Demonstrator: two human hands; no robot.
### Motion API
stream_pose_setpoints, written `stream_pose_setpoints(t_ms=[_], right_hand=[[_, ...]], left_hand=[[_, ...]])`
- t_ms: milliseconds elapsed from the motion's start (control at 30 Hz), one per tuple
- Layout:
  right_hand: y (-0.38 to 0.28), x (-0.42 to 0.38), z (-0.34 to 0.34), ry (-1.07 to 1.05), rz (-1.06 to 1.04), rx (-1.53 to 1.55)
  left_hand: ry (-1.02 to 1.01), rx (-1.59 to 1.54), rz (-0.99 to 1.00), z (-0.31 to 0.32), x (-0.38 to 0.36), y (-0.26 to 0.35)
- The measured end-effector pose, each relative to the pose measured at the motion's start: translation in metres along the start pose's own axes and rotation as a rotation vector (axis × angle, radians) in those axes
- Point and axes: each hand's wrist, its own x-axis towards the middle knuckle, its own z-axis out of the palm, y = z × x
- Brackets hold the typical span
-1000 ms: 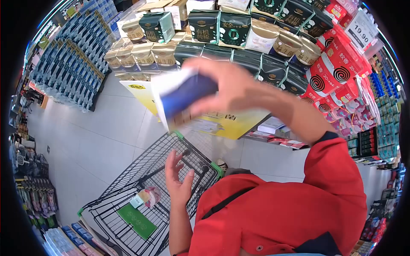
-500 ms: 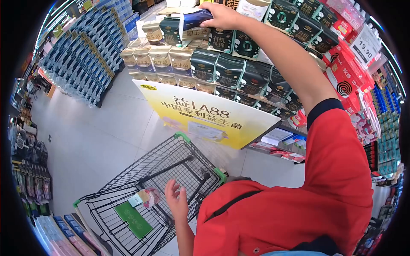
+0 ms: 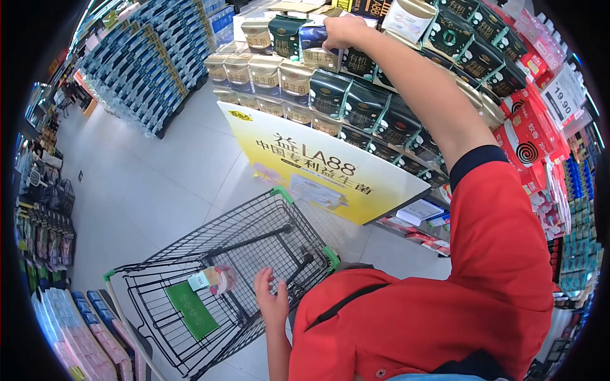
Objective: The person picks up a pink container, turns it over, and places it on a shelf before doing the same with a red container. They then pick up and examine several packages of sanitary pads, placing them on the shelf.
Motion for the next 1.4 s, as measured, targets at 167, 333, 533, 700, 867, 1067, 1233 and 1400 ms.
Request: stream_pose_setpoints(t_ms=[167, 333, 533, 700, 867, 1067, 1233, 1400], right_hand=[[0.005, 0.005, 0.008, 0.052, -0.035, -0.078], [0.0, 0.001, 0.023, 0.151, -0.091, -0.116], [0.002, 0.003, 0.028, 0.097, -0.036, -0.062], [-0.005, -0.001, 0.025, 0.119, -0.028, -0.097], [-0.007, -0.006, 0.022, 0.119, -0.042, 0.013], [-0.007, -0.012, 0.018, 0.12, -0.029, 0.161], [-0.018, -0.042, 0.01, 0.489, -0.276, 0.002], [-0.062, -0.14, 0.026, 0.636, -0.736, 0.448]], left_hand=[[-0.003, -0.006, -0.021, 0.003, -0.003, -0.003], [-0.046, -0.014, -0.056, 0.009, 0.001, 0.003], [-0.115, 0.004, -0.019, 0.019, 0.013, 0.009], [-0.165, -0.002, -0.029, 0.024, 0.018, 0.016], [-0.156, 0.028, -0.001, 0.026, 0.017, 0.001], [-0.161, 0.021, -0.012, 0.024, 0.019, 0.002], [-0.168, 0.043, -0.027, 0.017, 0.019, -0.001], [-0.078, 0.13, -0.07, -0.025, 0.011, -0.02]])
